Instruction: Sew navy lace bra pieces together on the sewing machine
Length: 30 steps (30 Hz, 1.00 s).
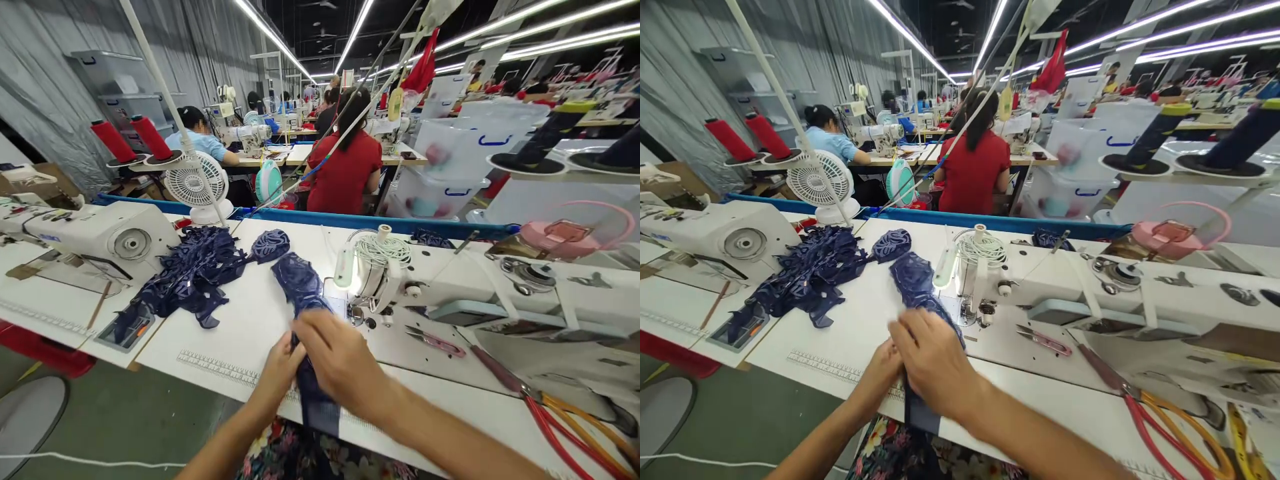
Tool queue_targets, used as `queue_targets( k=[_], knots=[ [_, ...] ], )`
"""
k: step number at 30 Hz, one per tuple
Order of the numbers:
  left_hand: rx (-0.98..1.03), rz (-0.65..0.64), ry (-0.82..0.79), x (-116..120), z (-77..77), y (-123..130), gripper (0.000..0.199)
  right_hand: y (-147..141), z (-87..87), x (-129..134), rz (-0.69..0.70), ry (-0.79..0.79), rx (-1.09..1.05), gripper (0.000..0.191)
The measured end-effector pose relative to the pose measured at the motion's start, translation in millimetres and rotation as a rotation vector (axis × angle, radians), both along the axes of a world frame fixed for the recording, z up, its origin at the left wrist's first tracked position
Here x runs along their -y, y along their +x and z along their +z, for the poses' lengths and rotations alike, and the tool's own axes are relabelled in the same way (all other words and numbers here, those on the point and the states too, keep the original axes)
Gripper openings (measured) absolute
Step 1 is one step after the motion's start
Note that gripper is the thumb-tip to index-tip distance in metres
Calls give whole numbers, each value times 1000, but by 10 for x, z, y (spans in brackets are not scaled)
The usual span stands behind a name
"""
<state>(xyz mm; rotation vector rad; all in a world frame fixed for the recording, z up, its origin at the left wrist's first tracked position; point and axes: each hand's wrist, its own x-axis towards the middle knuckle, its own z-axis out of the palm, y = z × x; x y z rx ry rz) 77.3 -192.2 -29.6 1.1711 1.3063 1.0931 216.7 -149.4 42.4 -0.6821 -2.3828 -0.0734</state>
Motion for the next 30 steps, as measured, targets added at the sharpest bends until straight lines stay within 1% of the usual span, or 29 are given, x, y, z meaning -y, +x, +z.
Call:
queue_targets(
  k=[2,3,4,5,6,7,8,9,10,11,12,14,16,17,19,22,24,27,30],
  knots=[
    [-369,73,224,10,-53,-104,45,327,-395,231,-3,-108,71,30],
    [-558,59,362,17,-71,-145,44,458,-554,318,-10,-145,92,28],
    [-712,-26,514,8,-82,-168,45,557,-672,382,8,-152,116,30],
    [-826,-166,653,-25,-89,-171,47,621,-744,422,24,-165,135,32],
    [-894,-338,764,-81,-92,-153,48,655,-775,439,44,-182,148,35],
    [-935,-492,834,-157,-97,-120,48,669,-770,438,65,-198,156,36],
    [-972,-590,862,-241,-104,-78,47,676,-742,425,83,-220,159,36],
    [-1017,-616,861,-322,-117,-36,44,686,-702,402,96,-240,156,35],
    [-1071,-586,842,-390,-135,-3,42,707,-663,372,96,-251,146,33],
    [-1124,-525,816,-435,-158,17,41,743,-634,335,72,-248,134,30],
    [-1173,-458,790,-456,-182,23,42,792,-620,289,17,-234,121,28],
    [-1253,-353,737,-433,-224,11,46,902,-636,156,-160,-170,121,26],
    [-1320,-289,698,-372,-232,3,54,971,-686,-30,-339,-91,179,28],
    [-1346,-270,678,-348,-219,12,58,974,-711,-135,-395,-70,225,30],
    [-1380,-256,629,-340,-166,55,65,922,-740,-336,-441,-70,301,33],
    [-1388,-284,557,-432,-63,139,72,804,-724,-516,-437,-99,341,29],
    [-1376,-313,527,-530,-17,174,77,790,-694,-512,-410,-111,354,27],
    [-1322,-363,528,-690,-9,201,86,907,-661,-354,-327,-154,372,24],
    [-1265,-399,550,-859,-42,258,90,1052,-660,-147,-191,-225,277,20]
  ],
)
